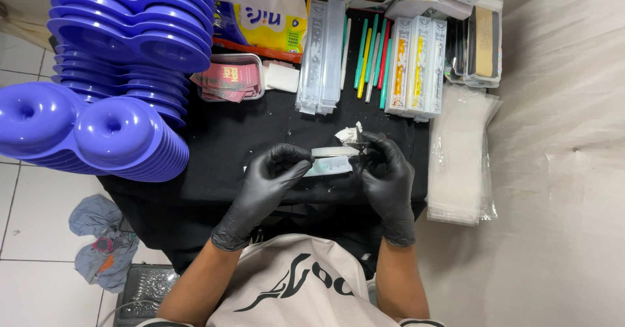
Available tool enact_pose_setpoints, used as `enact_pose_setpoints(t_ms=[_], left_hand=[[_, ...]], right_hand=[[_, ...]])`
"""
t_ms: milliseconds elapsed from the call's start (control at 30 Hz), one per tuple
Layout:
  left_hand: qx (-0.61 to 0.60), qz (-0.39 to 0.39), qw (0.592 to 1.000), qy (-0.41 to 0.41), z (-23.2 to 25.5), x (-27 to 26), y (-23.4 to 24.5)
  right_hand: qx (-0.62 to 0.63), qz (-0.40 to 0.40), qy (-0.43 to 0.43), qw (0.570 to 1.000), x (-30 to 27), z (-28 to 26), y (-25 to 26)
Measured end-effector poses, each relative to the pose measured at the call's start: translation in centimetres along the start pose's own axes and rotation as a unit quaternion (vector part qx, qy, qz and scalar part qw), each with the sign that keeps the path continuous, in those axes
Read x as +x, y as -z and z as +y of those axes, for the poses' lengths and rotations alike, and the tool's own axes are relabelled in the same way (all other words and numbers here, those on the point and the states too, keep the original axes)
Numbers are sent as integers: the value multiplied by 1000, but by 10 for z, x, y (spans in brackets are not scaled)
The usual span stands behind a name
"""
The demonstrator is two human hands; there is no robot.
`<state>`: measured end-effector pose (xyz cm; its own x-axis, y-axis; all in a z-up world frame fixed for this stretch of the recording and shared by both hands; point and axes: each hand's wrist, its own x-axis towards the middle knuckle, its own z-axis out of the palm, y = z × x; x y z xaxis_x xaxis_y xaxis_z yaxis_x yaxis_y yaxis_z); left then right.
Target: The person cleans a plastic stick with a cloth, places it into a small plastic bag, and then cuts a strip of tape to seal the bag.
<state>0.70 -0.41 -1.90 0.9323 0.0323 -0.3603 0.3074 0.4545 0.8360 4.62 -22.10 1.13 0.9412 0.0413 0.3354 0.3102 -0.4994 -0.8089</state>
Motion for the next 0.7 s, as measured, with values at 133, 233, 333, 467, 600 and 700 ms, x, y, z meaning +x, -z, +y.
enact_pose_setpoints(t_ms=[133, 233, 333, 467, 600, 700], left_hand=[[12, -7, 1000, -19, 8, -8, 4], [-12, 3, 1000, -1, 11, -10, 11], [10, 6, 999, -40, 11, -10, 21], [-13, 30, 997, -70, 5, -9, 37], [-35, 64, 994, -85, 18, -22, 46], [-33, 70, 992, -99, 19, -26, 55]], right_hand=[[20, 15, -24, 999, 1, 3, -6], [58, 23, -49, 997, 6, 2, -13], [109, 24, -103, 988, 12, -3, -25], [153, -5, -135, 979, 30, -25, -49], [202, -50, -193, 959, 46, -41, -85], [231, -97, -222, 942, 52, -38, -112]])
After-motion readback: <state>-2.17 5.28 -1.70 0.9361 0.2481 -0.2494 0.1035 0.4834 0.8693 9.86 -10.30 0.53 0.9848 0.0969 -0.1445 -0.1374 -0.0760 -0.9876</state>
